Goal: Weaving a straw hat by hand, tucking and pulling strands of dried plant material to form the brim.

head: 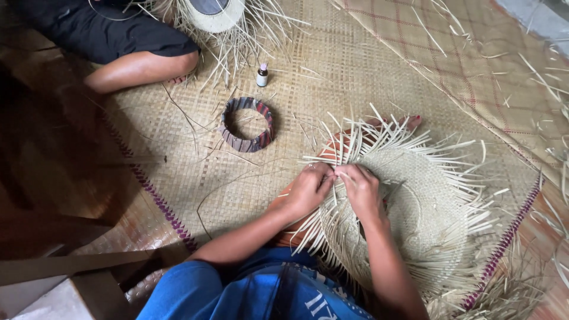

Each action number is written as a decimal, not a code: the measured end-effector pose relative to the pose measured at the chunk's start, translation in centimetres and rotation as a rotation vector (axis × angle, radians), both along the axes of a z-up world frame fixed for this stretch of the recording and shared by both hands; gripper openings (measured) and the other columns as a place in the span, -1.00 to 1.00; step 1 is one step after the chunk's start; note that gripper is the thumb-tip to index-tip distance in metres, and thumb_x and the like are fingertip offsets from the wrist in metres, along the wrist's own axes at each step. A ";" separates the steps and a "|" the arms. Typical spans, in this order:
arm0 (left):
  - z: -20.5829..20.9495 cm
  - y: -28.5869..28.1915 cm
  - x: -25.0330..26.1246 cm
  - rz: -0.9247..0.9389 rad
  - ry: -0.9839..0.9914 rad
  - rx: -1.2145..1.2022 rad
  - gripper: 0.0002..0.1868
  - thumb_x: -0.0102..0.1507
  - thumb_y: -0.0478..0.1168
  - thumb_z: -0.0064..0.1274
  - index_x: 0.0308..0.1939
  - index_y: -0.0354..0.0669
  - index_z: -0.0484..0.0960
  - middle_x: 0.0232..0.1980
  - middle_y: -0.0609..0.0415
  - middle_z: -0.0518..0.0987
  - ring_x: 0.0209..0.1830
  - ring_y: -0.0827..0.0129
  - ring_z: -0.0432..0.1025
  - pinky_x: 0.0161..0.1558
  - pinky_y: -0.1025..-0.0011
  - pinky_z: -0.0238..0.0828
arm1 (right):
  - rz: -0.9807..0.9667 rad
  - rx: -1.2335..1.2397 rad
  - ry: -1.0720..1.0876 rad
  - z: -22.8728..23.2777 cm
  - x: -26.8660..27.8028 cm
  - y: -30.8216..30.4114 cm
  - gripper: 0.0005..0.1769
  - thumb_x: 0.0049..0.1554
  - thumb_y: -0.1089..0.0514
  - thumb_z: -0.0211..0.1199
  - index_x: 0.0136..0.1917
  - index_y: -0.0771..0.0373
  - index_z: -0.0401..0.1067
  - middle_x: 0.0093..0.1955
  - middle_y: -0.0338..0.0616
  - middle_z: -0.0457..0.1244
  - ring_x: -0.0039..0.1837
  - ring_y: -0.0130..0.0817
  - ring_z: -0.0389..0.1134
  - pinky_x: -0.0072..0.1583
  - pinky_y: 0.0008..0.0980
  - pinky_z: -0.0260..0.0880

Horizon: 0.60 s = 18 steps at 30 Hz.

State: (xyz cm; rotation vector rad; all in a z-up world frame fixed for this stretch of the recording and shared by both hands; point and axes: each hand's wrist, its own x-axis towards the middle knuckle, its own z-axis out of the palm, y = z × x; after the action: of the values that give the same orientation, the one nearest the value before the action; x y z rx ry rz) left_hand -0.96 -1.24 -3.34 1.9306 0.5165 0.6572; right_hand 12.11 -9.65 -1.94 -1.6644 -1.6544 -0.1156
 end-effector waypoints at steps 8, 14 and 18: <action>0.2 1.6 0.4 -0.001 0.148 -0.086 -0.79 0.10 -0.13 -0.14 -0.29 -0.11 0.52 -0.38 -0.14 0.51 -0.21 -0.05 0.40 -0.19 0.11 0.31 | -0.173 -0.194 0.509 2.5 -1.9 0.4 -0.87 -0.09 0.33 0.22 -0.20 0.31 0.43 -0.27 -0.03 0.32 -0.15 -0.33 0.36 -0.09 -0.36 0.33; -0.4 1.2 0.7 0.005 0.014 0.202 -0.90 0.10 -0.29 -0.20 -0.44 -0.13 0.45 -0.46 -0.07 0.44 -0.31 0.00 0.39 -0.26 0.20 0.33 | -0.176 -0.169 0.560 1.6 -1.7 0.3 -0.89 -0.10 0.34 0.22 -0.22 0.31 0.43 -0.28 -0.05 0.31 -0.14 -0.41 0.33 -0.08 -0.36 0.33; -2.4 1.4 1.5 -0.006 0.027 -0.077 -0.85 0.15 -0.26 -0.24 -0.37 -0.26 0.42 -0.42 -0.26 0.43 -0.26 -0.16 0.35 -0.25 0.05 0.27 | -0.013 -0.005 0.194 -1.4 -0.6 -0.1 -0.90 -0.12 0.35 0.24 -0.31 0.19 0.45 -0.25 -0.22 0.30 -0.13 -0.29 0.33 -0.06 -0.38 0.31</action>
State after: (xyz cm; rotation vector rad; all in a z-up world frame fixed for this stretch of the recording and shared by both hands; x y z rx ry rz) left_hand 0.56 0.13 -5.75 1.8706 0.5456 0.5998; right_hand 11.52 -9.74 -3.36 -1.6358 -1.4995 0.0436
